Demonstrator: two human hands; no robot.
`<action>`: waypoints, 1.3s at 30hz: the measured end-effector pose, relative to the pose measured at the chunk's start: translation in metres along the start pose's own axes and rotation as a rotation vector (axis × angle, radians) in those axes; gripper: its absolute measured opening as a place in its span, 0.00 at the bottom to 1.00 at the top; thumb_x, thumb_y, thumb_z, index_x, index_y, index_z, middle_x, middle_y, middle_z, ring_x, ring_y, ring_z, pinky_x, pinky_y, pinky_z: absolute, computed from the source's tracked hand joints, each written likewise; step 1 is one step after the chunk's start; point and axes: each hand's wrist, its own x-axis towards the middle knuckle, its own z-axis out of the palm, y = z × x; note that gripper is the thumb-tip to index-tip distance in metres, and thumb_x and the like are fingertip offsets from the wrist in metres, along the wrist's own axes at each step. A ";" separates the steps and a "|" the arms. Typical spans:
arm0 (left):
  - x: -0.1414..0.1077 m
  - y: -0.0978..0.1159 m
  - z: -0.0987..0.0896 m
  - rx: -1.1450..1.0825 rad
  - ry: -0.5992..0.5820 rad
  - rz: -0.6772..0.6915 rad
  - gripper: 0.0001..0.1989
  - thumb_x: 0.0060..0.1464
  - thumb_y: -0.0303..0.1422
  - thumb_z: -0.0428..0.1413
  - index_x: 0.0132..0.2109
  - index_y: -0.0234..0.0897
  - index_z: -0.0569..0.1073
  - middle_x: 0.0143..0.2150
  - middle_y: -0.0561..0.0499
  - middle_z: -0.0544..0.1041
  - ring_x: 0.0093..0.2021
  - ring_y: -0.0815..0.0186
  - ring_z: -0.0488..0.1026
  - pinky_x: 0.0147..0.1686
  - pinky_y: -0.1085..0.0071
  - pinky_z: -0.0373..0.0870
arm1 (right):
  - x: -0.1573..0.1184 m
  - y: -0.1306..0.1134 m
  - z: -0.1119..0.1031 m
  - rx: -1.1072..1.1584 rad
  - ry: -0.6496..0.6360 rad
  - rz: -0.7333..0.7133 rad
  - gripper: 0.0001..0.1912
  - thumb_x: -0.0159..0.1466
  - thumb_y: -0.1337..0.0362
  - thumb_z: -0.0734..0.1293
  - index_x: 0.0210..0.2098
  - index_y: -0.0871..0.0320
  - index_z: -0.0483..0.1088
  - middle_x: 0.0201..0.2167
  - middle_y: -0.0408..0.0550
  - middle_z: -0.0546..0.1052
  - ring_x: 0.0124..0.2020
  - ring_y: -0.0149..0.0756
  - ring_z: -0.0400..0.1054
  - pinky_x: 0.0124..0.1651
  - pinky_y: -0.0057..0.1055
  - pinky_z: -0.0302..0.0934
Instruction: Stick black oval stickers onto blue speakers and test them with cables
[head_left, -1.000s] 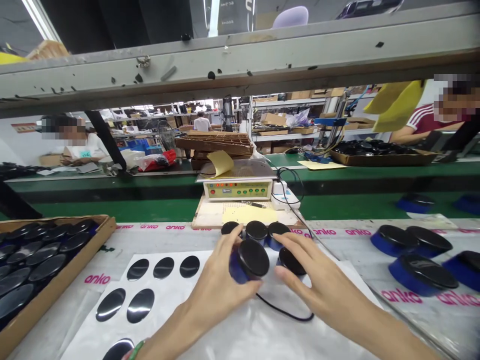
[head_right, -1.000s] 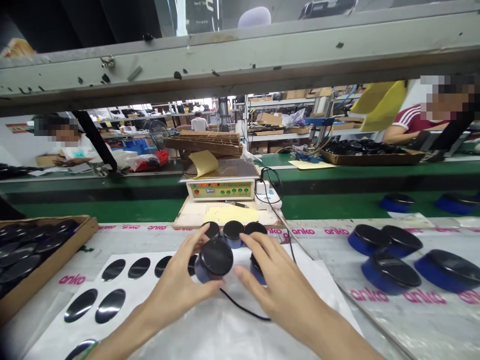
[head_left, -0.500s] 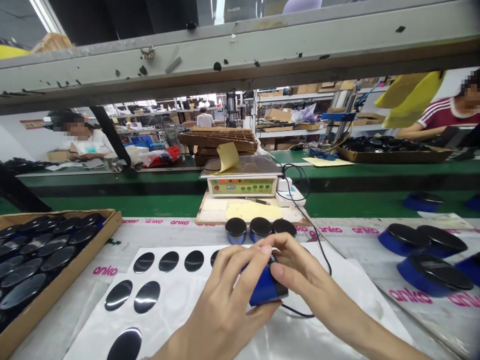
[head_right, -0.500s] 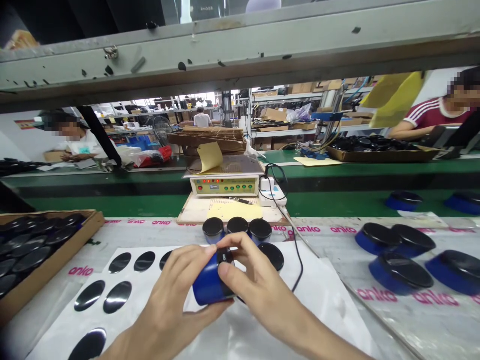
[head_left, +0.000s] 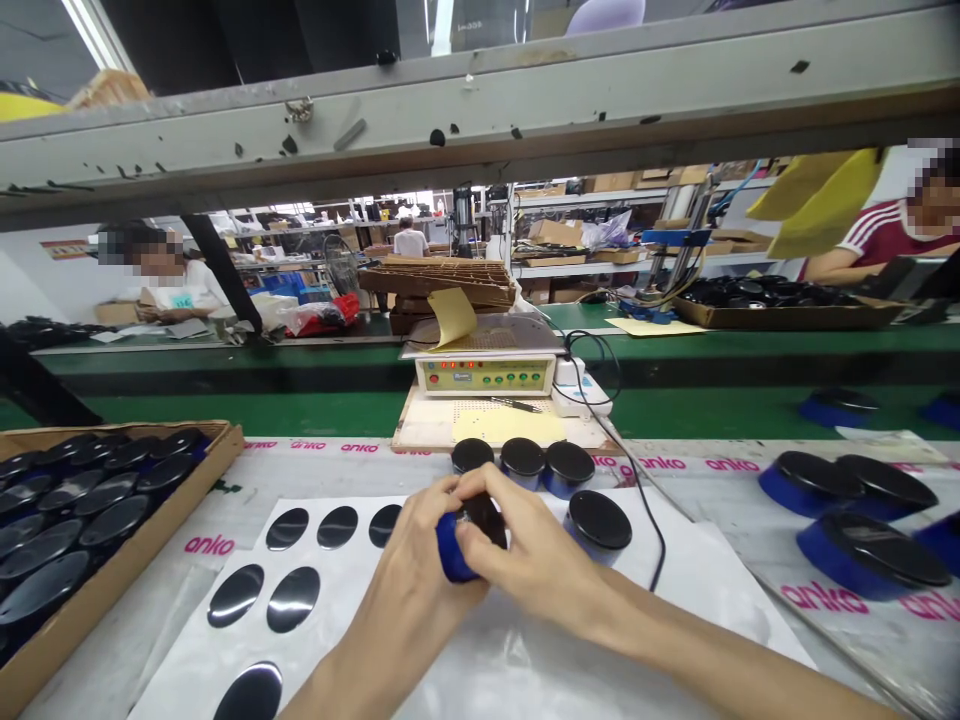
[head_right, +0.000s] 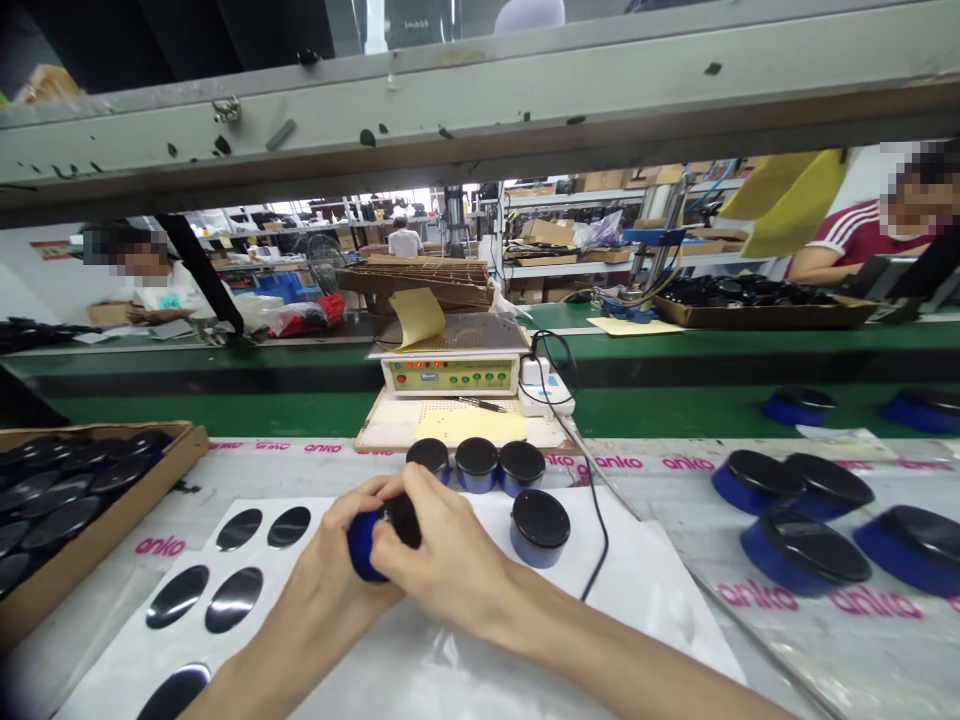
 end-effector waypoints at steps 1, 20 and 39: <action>-0.001 -0.003 -0.001 0.007 -0.019 -0.046 0.31 0.46 0.24 0.58 0.56 0.43 0.55 0.54 0.44 0.70 0.50 0.57 0.73 0.44 0.59 0.76 | 0.005 -0.001 0.004 -0.032 -0.013 -0.006 0.07 0.60 0.68 0.60 0.39 0.55 0.63 0.41 0.45 0.73 0.42 0.36 0.68 0.46 0.34 0.61; 0.021 -0.174 -0.069 0.181 0.130 -0.154 0.20 0.50 0.48 0.58 0.46 0.44 0.67 0.40 0.50 0.74 0.51 0.46 0.72 0.41 0.52 0.74 | 0.008 0.066 -0.131 -0.588 -0.012 0.282 0.17 0.55 0.65 0.66 0.45 0.57 0.68 0.46 0.52 0.72 0.45 0.45 0.68 0.49 0.43 0.63; 0.043 0.022 -0.036 -0.290 -0.325 -0.313 0.27 0.46 0.35 0.64 0.53 0.41 0.65 0.51 0.49 0.74 0.49 0.58 0.74 0.47 0.63 0.70 | -0.004 -0.004 -0.040 -0.060 -0.113 -0.086 0.08 0.68 0.62 0.59 0.47 0.48 0.63 0.51 0.43 0.68 0.48 0.34 0.65 0.44 0.29 0.63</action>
